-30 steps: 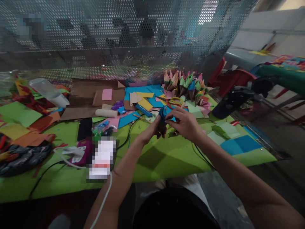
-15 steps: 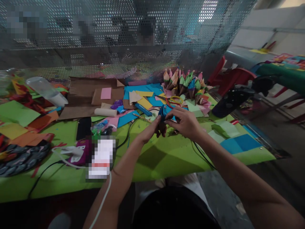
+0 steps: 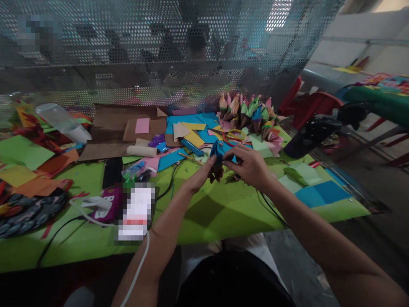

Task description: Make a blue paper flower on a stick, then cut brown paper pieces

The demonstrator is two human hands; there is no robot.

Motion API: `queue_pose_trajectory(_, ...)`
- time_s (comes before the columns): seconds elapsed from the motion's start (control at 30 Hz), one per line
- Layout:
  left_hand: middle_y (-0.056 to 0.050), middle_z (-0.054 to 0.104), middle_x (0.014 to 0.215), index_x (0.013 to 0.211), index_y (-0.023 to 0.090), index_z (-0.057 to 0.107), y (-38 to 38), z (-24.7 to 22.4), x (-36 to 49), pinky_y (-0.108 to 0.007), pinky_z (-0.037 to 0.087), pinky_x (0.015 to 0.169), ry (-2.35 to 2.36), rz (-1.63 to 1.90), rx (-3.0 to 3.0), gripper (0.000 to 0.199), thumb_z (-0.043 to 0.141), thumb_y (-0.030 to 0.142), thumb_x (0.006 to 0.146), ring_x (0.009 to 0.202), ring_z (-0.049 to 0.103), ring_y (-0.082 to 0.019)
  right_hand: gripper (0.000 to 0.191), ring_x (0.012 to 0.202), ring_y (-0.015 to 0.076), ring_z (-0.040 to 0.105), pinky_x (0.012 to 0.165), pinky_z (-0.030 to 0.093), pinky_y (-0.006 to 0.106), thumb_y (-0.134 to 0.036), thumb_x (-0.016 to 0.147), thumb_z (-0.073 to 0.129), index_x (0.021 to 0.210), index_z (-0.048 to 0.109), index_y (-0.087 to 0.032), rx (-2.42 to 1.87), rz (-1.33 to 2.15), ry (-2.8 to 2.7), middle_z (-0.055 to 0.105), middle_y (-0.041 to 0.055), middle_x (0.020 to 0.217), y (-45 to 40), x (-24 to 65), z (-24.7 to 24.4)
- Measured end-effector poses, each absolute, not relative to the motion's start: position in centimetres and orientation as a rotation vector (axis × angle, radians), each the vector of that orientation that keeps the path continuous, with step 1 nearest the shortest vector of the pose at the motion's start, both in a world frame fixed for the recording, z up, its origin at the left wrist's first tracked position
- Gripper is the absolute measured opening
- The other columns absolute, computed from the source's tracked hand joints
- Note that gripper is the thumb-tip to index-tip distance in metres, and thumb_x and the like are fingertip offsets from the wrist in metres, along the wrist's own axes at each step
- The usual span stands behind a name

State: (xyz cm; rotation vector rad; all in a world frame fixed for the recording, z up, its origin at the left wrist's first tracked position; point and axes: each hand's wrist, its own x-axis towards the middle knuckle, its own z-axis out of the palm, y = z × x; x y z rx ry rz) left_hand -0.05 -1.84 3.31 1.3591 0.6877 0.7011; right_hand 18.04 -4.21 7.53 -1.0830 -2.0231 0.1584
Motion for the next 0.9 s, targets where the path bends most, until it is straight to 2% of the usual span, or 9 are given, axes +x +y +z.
queue_pose_trajectory(0.13, -0.004, 0.060, 0.071, 0.081, 0.018, 0.054, -2.04, 3.71, 0.03, -0.026, 0.032, 0.051, 0.739, 0.700, 1.370, 0.059, 0.030, 0.070, 0.095, 0.058, 0.052, -0.013, 0.006, 0.066, 0.0163, 0.056, 0.062, 0.044, 0.028, -0.021, 0.086, 0.068, 0.080, 0.069, -0.023, -1.074, 0.179, -2.033, 0.066, 0.0022, 0.077, -4.27, 18.10, 7.51)
queue_pose_trajectory(0.27, -0.007, 0.067, 0.082, 0.099, 0.017, 0.054, -2.12, 3.99, 0.09, -0.025, 0.032, 0.050, 0.733, 0.687, 1.352, 0.053, 0.032, 0.066, 0.096, 0.060, 0.055, -0.013, 0.007, 0.066, 0.0159, 0.056, 0.061, 0.043, 0.027, -0.018, 0.085, 0.067, 0.080, 0.069, -0.022, -1.094, 0.169, -2.018, 0.066, 0.0026, 0.078, -4.24, 18.10, 7.35)
queue_pose_trajectory(0.43, -0.010, 0.070, 0.089, 0.112, 0.016, 0.053, -2.00, 3.78, 0.05, -0.025, 0.032, 0.049, 0.709, 0.680, 1.339, 0.057, 0.033, 0.067, 0.096, 0.059, 0.056, -0.013, 0.005, 0.066, 0.0166, 0.057, 0.061, 0.044, 0.028, -0.022, 0.086, 0.066, 0.082, 0.070, -0.022, -1.118, 0.181, -1.959, 0.068, 0.0035, 0.079, -4.12, 18.40, 7.24)
queue_pose_trajectory(0.77, -0.008, 0.072, 0.088, 0.110, 0.016, 0.055, -2.00, 3.73, 0.05, -0.024, 0.033, 0.050, 0.721, 0.652, 1.366, 0.058, 0.038, 0.069, 0.094, 0.058, 0.057, -0.012, 0.004, 0.063, 0.0146, 0.055, 0.059, 0.042, 0.027, -0.021, 0.081, 0.070, 0.085, 0.068, -0.021, -1.110, 0.303, -1.942, 0.068, 0.0021, 0.080, -3.88, 18.41, 6.94)
queue_pose_trajectory(0.9, -0.009, 0.073, 0.090, 0.115, 0.016, 0.054, -2.05, 3.44, 0.06, -0.025, 0.031, 0.051, 0.748, 0.662, 1.413, 0.059, 0.040, 0.069, 0.093, 0.059, 0.057, -0.013, 0.005, 0.063, 0.0145, 0.054, 0.060, 0.042, 0.027, -0.021, 0.080, 0.071, 0.081, 0.066, -0.021, -1.116, 0.287, -1.938, 0.067, 0.0014, 0.079, -3.75, 18.32, 6.75)
